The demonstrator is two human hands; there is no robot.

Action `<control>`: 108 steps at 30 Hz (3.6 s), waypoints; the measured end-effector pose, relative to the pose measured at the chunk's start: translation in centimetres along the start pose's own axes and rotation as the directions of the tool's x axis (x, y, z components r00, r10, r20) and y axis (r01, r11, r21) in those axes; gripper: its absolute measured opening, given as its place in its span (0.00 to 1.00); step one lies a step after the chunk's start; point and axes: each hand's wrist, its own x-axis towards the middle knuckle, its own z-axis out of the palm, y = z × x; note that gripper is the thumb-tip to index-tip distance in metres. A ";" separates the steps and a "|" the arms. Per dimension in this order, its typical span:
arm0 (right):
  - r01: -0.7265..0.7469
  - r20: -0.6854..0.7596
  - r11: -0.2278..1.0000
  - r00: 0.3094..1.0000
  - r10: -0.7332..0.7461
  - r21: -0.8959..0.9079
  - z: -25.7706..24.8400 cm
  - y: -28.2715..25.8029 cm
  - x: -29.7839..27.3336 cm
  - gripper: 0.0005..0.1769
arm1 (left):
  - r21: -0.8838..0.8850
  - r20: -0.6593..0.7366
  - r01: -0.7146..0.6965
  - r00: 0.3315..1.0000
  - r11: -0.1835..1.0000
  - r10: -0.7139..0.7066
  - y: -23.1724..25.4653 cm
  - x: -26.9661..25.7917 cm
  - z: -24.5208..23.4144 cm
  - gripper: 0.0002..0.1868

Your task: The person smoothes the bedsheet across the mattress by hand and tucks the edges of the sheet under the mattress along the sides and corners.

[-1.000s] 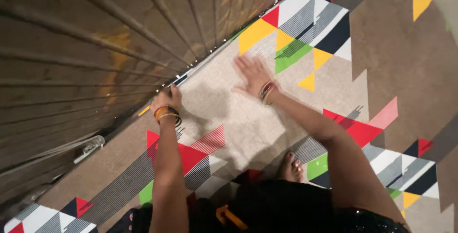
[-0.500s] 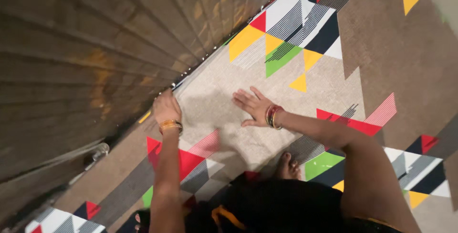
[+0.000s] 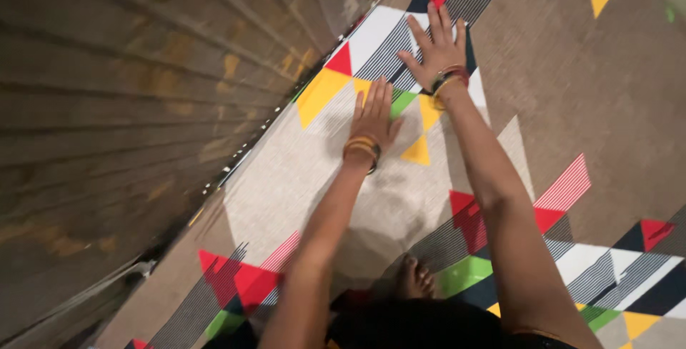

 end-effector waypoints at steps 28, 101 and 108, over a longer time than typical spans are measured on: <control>-0.572 -0.014 0.818 0.819 0.574 0.067 -3.3 17.8 -29.1 0.47 | 0.093 -0.081 0.050 0.996 0.994 -0.042 2.1 3.5 0.5 0.40; -0.852 -0.010 0.518 0.519 0.855 0.076 -8.7 20.0 6.1 0.51 | -0.143 0.167 -0.590 0.777 0.795 0.607 11.5 45.6 -1.7 0.49; -0.843 0.067 0.515 0.529 0.846 0.155 0.3 -2.3 -7.0 0.59 | 0.120 0.160 -0.588 0.807 0.800 0.569 7.0 36.6 -0.9 0.48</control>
